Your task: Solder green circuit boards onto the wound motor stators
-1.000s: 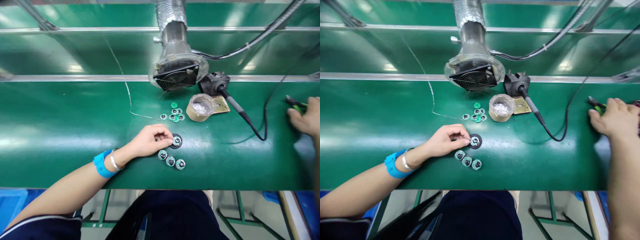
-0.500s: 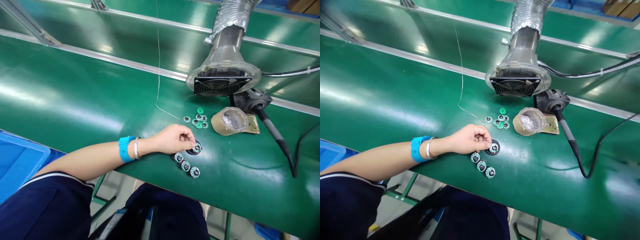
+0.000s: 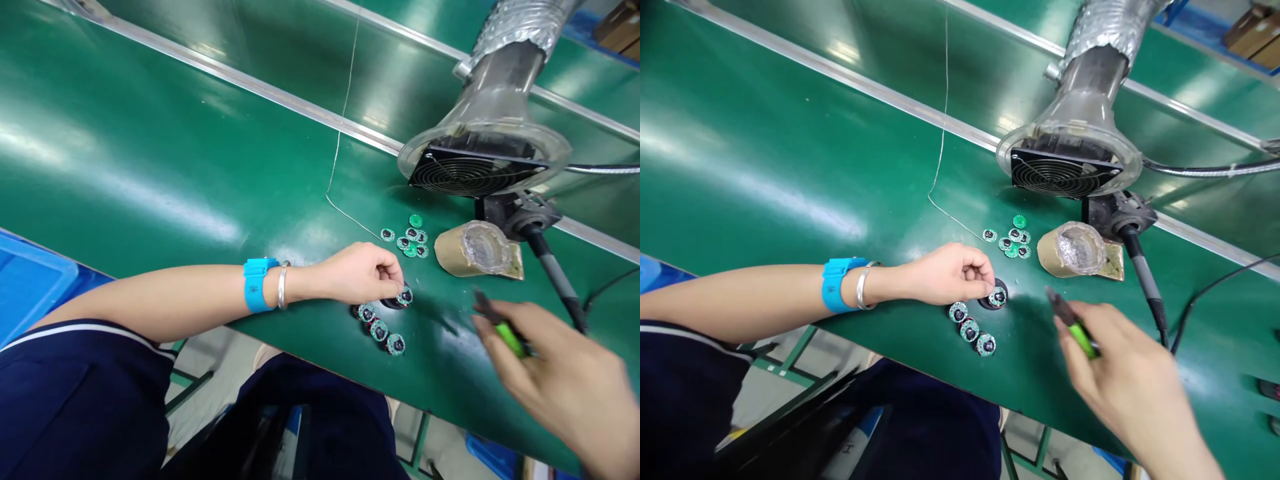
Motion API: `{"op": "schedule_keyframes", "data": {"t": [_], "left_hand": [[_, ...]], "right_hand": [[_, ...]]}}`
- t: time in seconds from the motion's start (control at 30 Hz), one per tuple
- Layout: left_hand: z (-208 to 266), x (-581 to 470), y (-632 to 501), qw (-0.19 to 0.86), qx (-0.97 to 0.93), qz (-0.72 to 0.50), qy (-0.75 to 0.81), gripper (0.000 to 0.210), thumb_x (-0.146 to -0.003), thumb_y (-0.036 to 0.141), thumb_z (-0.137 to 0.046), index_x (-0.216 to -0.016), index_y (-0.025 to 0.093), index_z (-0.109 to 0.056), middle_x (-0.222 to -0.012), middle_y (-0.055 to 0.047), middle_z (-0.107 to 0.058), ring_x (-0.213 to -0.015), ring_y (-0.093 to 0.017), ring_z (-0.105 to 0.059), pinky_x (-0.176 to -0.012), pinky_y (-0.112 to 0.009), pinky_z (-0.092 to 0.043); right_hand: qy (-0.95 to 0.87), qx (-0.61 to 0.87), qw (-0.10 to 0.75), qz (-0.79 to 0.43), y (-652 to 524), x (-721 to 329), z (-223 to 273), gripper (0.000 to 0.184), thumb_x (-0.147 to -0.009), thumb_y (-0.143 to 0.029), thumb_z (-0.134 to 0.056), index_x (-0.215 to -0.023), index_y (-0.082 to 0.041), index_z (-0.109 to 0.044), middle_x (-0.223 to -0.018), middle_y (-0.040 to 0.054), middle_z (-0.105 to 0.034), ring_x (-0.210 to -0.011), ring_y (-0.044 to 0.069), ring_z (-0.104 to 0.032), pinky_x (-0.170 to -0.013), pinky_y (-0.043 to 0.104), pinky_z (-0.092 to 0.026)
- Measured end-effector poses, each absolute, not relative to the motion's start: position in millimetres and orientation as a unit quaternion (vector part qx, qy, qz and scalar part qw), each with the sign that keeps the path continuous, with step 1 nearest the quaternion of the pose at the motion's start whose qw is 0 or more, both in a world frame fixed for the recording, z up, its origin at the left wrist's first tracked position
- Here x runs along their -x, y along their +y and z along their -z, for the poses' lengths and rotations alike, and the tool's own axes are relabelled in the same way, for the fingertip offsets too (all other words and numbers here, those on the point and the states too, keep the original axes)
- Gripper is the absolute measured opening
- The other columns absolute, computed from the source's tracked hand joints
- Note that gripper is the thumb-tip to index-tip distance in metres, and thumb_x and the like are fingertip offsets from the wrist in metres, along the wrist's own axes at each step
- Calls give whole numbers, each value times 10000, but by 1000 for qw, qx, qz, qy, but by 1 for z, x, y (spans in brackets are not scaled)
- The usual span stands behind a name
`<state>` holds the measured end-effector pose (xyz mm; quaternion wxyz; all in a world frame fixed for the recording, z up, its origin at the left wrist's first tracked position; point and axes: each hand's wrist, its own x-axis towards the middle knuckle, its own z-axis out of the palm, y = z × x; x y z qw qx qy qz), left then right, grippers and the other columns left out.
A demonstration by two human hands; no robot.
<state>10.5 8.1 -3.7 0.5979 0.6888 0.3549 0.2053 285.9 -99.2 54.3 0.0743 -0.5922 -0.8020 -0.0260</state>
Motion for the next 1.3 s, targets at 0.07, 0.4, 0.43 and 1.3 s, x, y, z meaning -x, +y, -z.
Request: {"op": "schedule_keyframes", "data": {"t": [0.07,0.4,0.43,1.3], "left_hand": [[5,-10,8,595,-691,-210,352,60,-731,212,-680,-750,159,-702,-682,14,-675,-605,-91,-588,-566,-215,-445],[4,-9,6,600,-687,-218,348,41,-738,171,-652,-743,152,-689,-669,21,-662,-576,-79,-562,-556,-213,-439],[4,-9,6,600,-686,-219,347,41,-737,170,-652,-741,152,-688,-669,20,-662,-572,-78,-559,-555,-214,-439],[7,-7,7,604,-694,-218,325,65,-762,183,-679,-801,139,-707,-752,-14,-689,-632,-82,-615,-580,-204,-497]], "right_hand": [[-842,535,65,25,-90,-252,-46,253,-956,-405,-473,-1047,-207,-602,-903,67,-696,-679,179,-655,-575,299,-476],[-857,512,-15,46,-86,-226,-38,202,-952,-329,-437,-917,-197,-585,-717,22,-617,-587,162,-587,-545,292,-374],[-857,514,-13,41,-85,-226,-37,206,-951,-333,-438,-927,-196,-590,-723,24,-622,-589,161,-586,-549,291,-373],[-792,604,87,18,-100,-246,-48,250,-943,-455,-503,-957,-246,-639,-729,3,-690,-544,163,-631,-472,278,-418]]}}
